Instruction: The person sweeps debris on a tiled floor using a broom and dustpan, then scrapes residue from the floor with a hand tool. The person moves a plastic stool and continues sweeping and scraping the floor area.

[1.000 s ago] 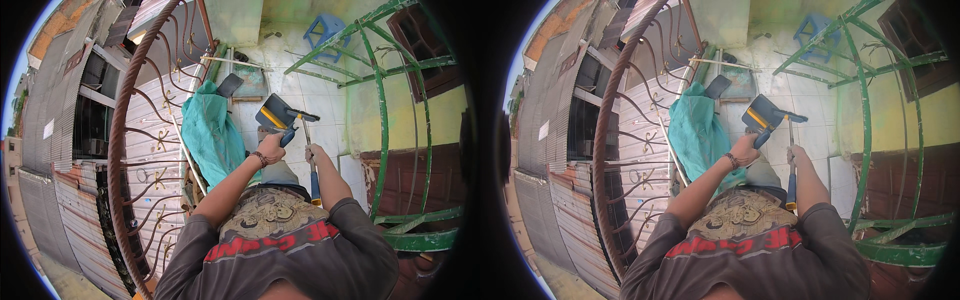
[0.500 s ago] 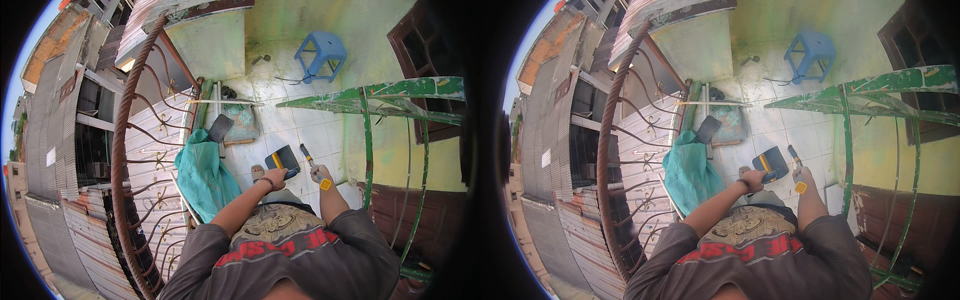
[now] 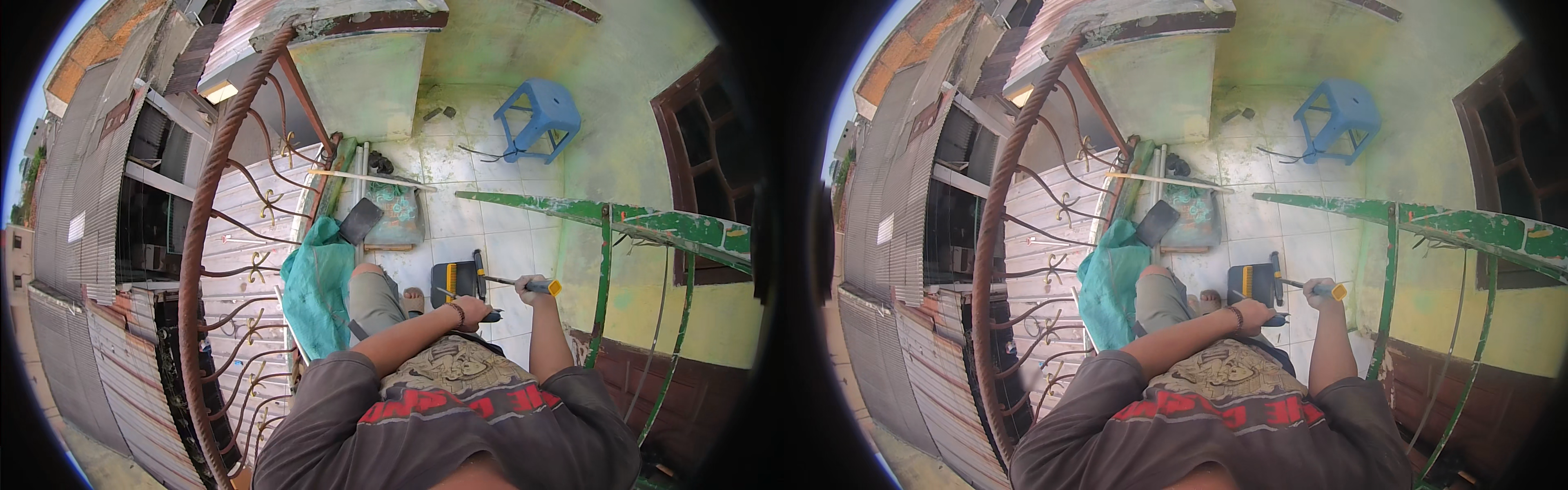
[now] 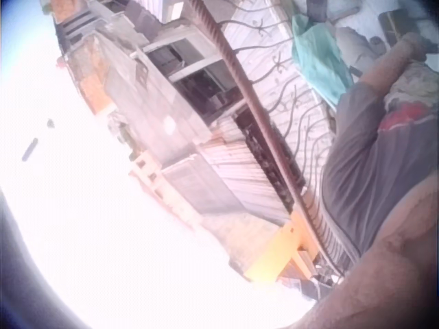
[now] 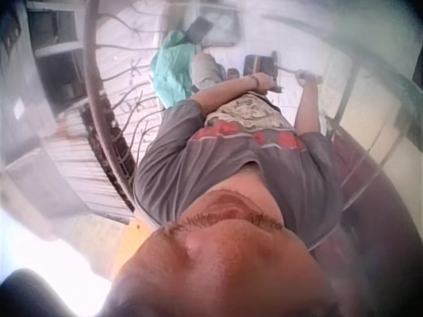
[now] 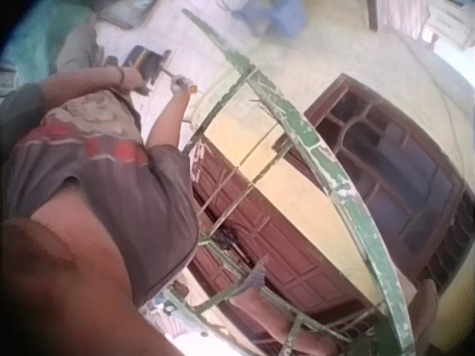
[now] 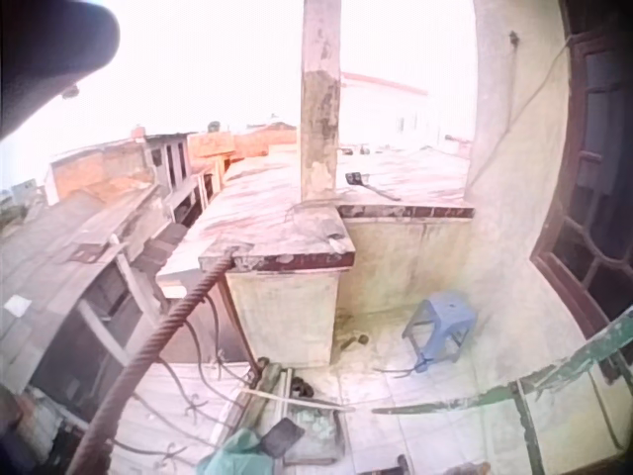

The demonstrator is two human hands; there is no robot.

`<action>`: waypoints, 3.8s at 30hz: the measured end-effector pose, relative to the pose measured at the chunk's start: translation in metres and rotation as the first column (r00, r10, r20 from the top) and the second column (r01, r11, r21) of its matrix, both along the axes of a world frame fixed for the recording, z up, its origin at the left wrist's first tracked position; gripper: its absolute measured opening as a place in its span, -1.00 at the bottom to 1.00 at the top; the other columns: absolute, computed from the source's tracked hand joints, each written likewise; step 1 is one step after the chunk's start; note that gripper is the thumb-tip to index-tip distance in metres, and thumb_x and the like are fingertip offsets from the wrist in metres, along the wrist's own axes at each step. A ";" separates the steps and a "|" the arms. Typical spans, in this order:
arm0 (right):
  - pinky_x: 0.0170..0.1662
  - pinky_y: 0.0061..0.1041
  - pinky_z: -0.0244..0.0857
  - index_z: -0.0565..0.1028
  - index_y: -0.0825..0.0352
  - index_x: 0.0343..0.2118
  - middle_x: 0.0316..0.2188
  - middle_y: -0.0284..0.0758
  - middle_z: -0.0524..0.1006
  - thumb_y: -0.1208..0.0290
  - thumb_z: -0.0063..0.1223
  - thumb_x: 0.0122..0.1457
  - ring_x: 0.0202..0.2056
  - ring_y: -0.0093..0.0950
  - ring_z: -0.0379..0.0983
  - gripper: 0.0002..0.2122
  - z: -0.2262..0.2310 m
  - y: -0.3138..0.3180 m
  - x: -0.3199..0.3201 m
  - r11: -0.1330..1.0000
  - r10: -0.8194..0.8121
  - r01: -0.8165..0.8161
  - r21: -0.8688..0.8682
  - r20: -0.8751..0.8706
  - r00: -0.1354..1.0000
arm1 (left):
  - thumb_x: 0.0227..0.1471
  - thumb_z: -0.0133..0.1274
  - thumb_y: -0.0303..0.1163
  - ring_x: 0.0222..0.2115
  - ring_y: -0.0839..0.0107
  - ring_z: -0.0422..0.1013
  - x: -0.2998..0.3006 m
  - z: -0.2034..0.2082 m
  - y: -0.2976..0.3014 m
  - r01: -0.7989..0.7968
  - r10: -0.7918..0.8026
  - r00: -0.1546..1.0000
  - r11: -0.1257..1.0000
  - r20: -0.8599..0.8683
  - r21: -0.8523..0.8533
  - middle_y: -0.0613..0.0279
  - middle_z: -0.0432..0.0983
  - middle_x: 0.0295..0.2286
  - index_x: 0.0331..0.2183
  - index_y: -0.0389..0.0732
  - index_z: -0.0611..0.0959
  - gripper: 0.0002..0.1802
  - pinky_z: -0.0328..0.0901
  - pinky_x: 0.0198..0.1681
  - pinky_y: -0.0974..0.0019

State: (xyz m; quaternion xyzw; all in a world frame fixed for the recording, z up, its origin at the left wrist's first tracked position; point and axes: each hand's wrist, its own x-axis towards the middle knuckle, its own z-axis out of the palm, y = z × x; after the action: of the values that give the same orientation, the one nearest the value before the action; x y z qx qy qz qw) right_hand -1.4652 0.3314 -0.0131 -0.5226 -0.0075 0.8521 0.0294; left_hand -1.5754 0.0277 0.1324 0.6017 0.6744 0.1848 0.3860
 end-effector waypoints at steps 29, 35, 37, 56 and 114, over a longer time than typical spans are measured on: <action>-0.65 -0.76 0.30 0.20 0.44 -0.28 -0.47 -0.24 0.38 0.46 -0.18 0.26 -0.64 -0.60 0.31 -0.85 0.157 -0.079 -0.025 0.982 -0.180 0.172 0.073 0.117 0.977 | -0.11 0.06 -0.50 -0.27 0.07 0.42 -0.120 -0.035 0.013 -0.066 0.069 0.998 0.966 -0.006 0.248 -0.02 0.41 -0.29 -0.13 -0.28 0.42 -0.58 0.36 -0.25 0.12; -0.63 -0.77 0.38 0.29 0.47 -0.34 -0.47 -0.25 0.40 0.33 -0.10 0.25 -0.59 -0.60 0.38 -0.76 0.155 -0.073 -0.037 0.994 -0.106 0.106 0.005 0.089 0.990 | 0.01 0.03 -0.44 -0.25 0.02 0.41 -0.125 -0.031 0.014 -0.070 0.071 0.997 0.989 -0.001 0.131 -0.04 0.41 -0.29 -0.05 -0.24 0.39 -0.58 0.34 -0.23 0.08; -0.62 -0.78 0.39 0.32 0.42 -0.33 -0.52 -0.27 0.41 0.31 -0.07 0.23 -0.58 -0.60 0.40 -0.77 0.138 -0.078 -0.048 0.999 -0.040 0.042 -0.012 0.113 0.993 | 0.04 0.02 -0.42 -0.27 -0.01 0.41 -0.124 -0.029 0.014 -0.060 0.058 0.998 0.992 0.015 0.109 -0.05 0.40 -0.28 -0.02 -0.21 0.38 -0.57 0.34 -0.24 0.06; -0.51 -0.46 0.43 0.52 0.33 -0.36 -0.43 -0.14 0.53 0.08 -0.01 0.13 -0.61 -0.40 0.48 -0.66 0.141 -0.109 -0.138 0.098 0.709 -0.994 -0.050 0.704 0.035 | -0.03 0.08 -0.46 -0.25 -0.03 0.42 -0.125 -0.024 0.007 -0.175 0.162 0.982 0.974 0.102 0.140 -0.02 0.43 -0.26 0.00 -0.19 0.39 -0.50 0.35 -0.22 0.06; -0.35 -0.39 0.47 0.52 0.40 -0.23 -0.37 -0.17 0.56 -0.06 0.09 0.03 -0.32 -0.31 0.54 -0.49 0.041 -0.164 -0.371 -0.918 0.360 -0.395 0.029 0.473 -0.804 | -0.14 0.23 -0.07 -0.08 0.01 0.41 -0.212 -0.268 -0.243 -0.716 0.902 0.374 0.135 -0.213 -0.685 -0.13 0.50 -0.15 -0.05 -0.24 0.50 -0.35 0.31 -0.01 0.11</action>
State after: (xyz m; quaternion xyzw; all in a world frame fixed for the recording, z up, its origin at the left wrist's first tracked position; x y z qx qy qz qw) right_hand -1.8358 0.1675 0.0281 -0.1199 -0.7047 0.1771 -0.6766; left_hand -1.7875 -0.2150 -0.1358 -0.0861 0.8478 0.1754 0.4930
